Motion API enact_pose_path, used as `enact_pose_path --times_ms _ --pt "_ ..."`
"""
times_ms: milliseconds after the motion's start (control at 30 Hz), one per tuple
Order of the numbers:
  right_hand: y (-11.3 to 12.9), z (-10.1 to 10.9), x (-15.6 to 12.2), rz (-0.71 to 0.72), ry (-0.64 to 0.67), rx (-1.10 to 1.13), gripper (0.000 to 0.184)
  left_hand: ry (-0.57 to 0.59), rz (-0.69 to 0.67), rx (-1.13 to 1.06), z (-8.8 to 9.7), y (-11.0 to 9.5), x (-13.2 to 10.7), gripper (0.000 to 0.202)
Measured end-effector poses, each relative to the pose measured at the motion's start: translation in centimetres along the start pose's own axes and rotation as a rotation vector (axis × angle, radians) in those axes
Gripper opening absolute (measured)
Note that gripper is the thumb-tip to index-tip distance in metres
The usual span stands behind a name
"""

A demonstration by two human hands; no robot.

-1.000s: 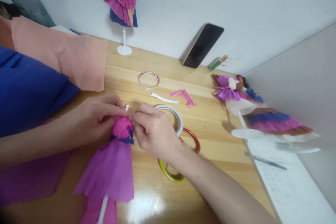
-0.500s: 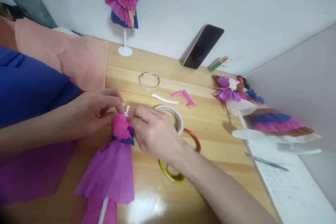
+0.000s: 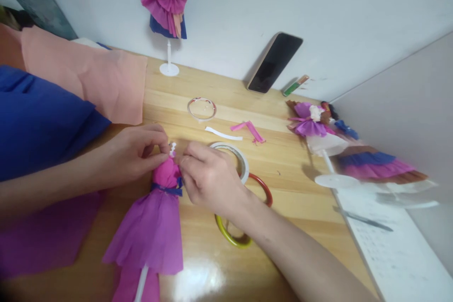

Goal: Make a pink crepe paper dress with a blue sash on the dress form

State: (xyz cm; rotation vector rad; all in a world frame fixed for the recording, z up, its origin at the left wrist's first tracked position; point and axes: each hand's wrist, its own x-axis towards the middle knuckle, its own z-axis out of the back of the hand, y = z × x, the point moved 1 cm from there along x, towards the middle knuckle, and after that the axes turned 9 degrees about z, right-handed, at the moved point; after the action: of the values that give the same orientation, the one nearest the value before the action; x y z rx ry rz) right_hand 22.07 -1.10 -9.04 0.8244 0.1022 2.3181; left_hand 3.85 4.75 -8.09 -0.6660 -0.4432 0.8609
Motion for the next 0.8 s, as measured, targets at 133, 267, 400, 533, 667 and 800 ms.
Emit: enact_pose_path --times_ms 133,267,400,533,667,800 --pt "0.00 0.07 0.24 -0.047 -0.019 0.091 0.023 -0.050 0.014 0.016 -0.26 -0.26 -0.20 0.013" --pt "0.19 0.24 0.62 -0.083 -0.046 0.182 0.021 -0.057 0.031 -0.001 -0.26 -0.27 -0.25 0.012" --pt "0.27 0.39 0.78 -0.172 -0.042 0.228 0.017 -0.064 -0.006 0.011 -0.35 -0.16 -0.27 0.014" --pt "0.18 0.42 0.86 -0.254 -0.031 0.300 0.018 -0.067 0.007 -0.001 -0.49 -0.16 -0.27 0.013" --pt "0.16 0.35 0.85 -0.212 -0.020 0.280 0.018 -0.068 0.016 -0.065 -0.71 -0.15 -0.22 0.016" --pt "0.24 0.26 0.65 -0.138 -0.038 0.188 0.018 -0.034 0.042 -0.147 -0.88 -0.02 -0.20 0.015"
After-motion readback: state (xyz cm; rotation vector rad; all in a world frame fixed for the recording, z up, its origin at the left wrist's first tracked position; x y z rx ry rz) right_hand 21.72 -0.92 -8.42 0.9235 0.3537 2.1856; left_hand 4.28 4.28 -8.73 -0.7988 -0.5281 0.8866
